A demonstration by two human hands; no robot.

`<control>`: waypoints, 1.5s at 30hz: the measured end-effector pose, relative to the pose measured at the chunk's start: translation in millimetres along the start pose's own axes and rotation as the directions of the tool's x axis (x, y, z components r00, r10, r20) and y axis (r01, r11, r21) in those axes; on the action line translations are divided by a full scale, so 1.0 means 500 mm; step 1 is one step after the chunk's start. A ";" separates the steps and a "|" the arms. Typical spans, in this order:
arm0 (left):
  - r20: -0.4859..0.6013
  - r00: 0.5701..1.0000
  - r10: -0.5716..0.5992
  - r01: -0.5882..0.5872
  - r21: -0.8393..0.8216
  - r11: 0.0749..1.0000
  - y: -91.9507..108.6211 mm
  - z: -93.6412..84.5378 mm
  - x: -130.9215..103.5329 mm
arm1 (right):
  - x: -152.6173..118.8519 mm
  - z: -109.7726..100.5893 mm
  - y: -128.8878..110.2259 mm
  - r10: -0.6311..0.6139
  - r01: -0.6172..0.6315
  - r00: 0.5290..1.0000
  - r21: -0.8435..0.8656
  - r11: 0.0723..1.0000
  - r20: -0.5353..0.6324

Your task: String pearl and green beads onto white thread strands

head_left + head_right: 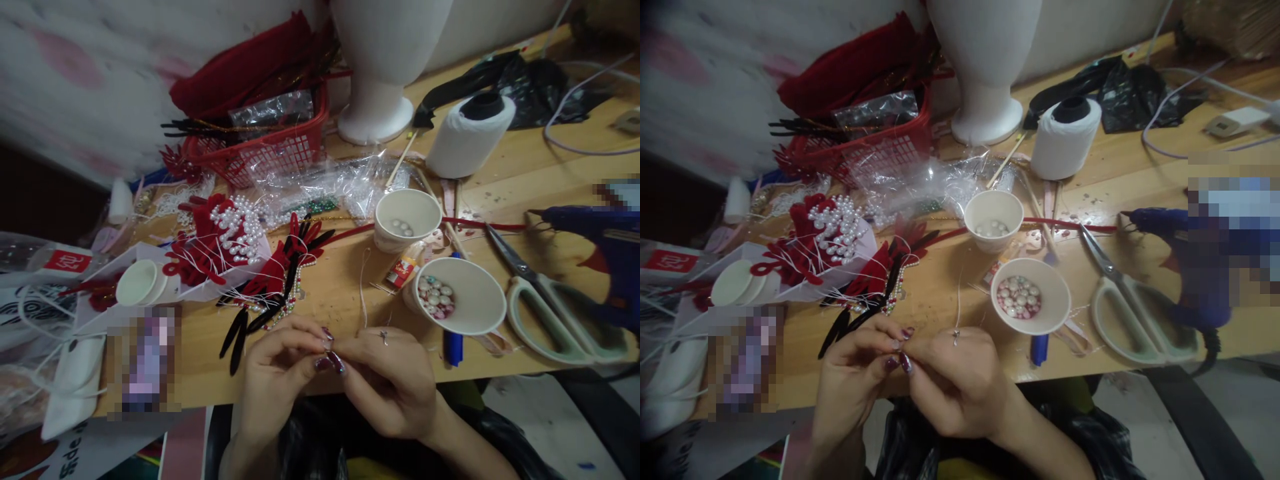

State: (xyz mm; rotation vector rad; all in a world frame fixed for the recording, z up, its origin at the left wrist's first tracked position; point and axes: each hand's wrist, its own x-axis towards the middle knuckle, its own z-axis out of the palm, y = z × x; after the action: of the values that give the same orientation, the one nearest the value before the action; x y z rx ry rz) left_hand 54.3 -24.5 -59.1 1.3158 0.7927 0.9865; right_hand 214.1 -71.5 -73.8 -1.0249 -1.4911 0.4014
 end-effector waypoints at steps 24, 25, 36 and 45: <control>-0.104 0.993 0.056 -0.054 0.020 0.998 -0.021 0.006 -0.006 | 0.003 -0.027 0.004 0.185 -0.213 0.936 0.066 0.975 0.300; -0.095 0.994 0.059 -0.057 0.028 0.998 -0.021 0.007 -0.008 | 0.003 -0.028 0.003 0.184 -0.214 0.932 0.065 0.975 0.311; -0.108 0.992 0.068 -0.060 0.078 0.995 -0.009 0.005 -0.013 | -0.004 -0.019 0.008 0.049 -0.038 0.949 -0.042 0.998 0.311; -0.198 0.978 0.070 -0.066 0.025 0.998 -0.006 0.000 -0.019 | 0.015 -0.001 -0.007 -0.085 0.132 0.976 -0.232 0.964 0.201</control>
State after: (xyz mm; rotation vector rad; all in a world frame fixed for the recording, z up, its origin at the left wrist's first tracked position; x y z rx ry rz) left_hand 50.8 -32.9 -62.7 1.2801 0.9147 1.1807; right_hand 214.4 -67.6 -66.4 -1.1147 -1.7936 0.2447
